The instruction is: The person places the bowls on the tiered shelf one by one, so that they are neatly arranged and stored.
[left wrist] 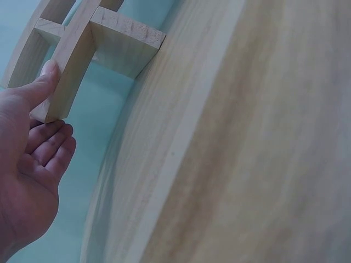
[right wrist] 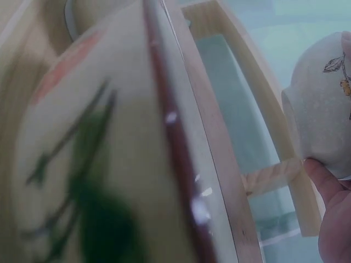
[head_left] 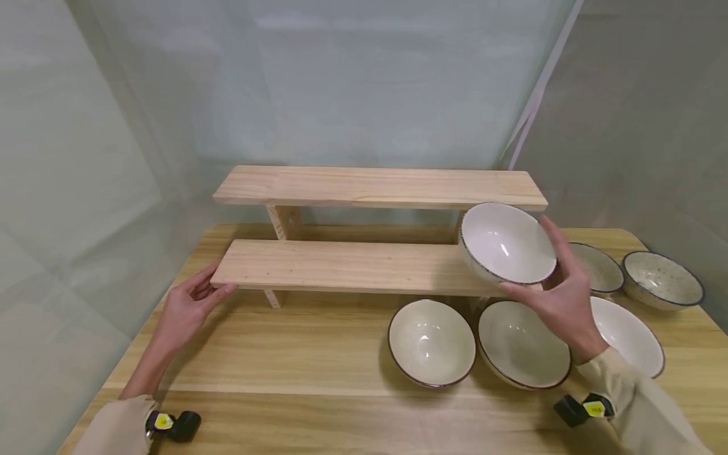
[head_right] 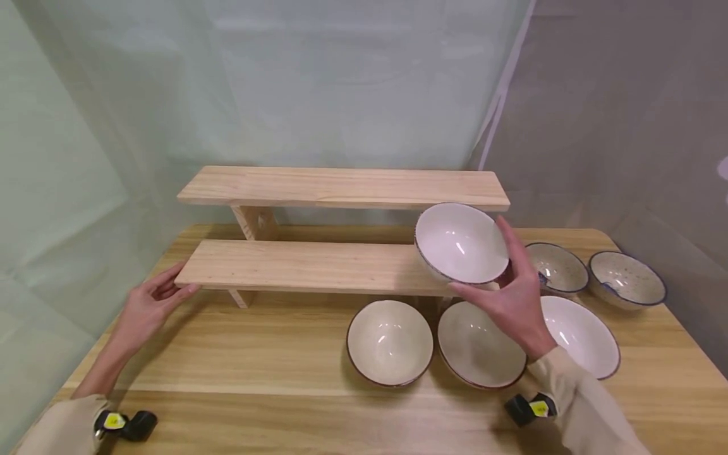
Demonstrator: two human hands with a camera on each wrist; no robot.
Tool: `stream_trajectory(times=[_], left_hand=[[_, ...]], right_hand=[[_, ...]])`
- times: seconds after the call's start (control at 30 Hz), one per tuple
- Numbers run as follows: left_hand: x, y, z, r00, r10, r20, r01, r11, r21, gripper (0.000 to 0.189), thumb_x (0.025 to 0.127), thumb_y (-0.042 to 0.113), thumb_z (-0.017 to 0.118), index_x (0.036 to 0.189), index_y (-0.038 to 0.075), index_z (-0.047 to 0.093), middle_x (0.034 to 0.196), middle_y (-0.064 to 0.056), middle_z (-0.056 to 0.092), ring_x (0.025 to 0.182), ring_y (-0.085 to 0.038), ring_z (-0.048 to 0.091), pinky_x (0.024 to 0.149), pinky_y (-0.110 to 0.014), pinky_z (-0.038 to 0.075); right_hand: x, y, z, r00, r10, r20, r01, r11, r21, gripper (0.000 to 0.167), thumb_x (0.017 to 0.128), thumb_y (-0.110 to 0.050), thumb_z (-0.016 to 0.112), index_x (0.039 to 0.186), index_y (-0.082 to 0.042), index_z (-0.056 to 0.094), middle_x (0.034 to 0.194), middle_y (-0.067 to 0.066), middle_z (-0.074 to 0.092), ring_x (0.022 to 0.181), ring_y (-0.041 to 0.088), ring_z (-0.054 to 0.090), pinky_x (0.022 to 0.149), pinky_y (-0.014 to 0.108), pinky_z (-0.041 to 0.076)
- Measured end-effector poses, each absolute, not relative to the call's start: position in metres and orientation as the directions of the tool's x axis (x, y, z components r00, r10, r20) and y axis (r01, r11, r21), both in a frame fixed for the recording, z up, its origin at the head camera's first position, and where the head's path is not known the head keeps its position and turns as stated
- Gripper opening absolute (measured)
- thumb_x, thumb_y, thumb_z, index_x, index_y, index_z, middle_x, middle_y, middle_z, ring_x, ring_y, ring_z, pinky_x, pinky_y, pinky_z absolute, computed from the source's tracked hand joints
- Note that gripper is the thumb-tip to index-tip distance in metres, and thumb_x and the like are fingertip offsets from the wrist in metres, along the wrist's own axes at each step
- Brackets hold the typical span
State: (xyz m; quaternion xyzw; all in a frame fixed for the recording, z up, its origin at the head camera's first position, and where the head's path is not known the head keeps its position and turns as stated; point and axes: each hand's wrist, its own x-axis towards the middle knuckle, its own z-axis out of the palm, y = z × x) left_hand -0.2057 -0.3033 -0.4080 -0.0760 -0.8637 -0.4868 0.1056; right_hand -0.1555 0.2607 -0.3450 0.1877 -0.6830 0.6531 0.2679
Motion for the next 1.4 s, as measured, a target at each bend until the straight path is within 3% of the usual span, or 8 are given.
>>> stream_trajectory(times=[0.2, 0.6, 1.4], left_hand=[[-0.205, -0.305, -0.409, -0.965, 0.024, 0.262, 0.236, 0.518, 0.822, 0.068, 0.103, 0.016, 0.068, 0.156, -0.01, 0.034, 0.144, -0.038, 0.049, 0.103, 0.017, 0.051, 0.079, -0.006, 0.049], [-0.203, -0.301, -0.406, -0.967, 0.028, 0.254, 0.232, 0.514, 0.826, 0.07, 0.103, 0.022, 0.068, 0.156, -0.009, 0.034, 0.146, -0.037, 0.048, 0.108, 0.01, 0.054, 0.081, -0.007, 0.049], [-0.203, -0.305, -0.408, -0.967, 0.027, 0.253, 0.232, 0.503, 0.832, 0.068, 0.103, 0.016, 0.067, 0.155, -0.012, 0.034, 0.144, -0.039, 0.048, 0.103, 0.017, 0.051, 0.079, -0.006, 0.049]], right_hand=[[-0.163, 0.249, -0.343, -0.797, 0.075, 0.599, -0.587, 0.132, -0.799, 0.109, 0.063, 0.035, 0.071, 0.16, 0.0, 0.034, 0.149, 0.013, 0.042, 0.12, 0.022, 0.052, 0.095, 0.018, 0.05], [-0.164, 0.245, -0.34, -0.808, 0.075, 0.584, -0.579, 0.079, -0.812, 0.109, 0.061, 0.036, 0.071, 0.159, 0.0, 0.037, 0.15, 0.014, 0.041, 0.12, 0.024, 0.052, 0.095, 0.02, 0.051], [-0.17, 0.231, -0.324, -0.777, -0.019, 0.629, -0.628, 0.089, -0.773, 0.109, 0.061, 0.035, 0.071, 0.159, 0.003, 0.035, 0.154, 0.02, 0.037, 0.125, 0.027, 0.049, 0.097, 0.022, 0.051]])
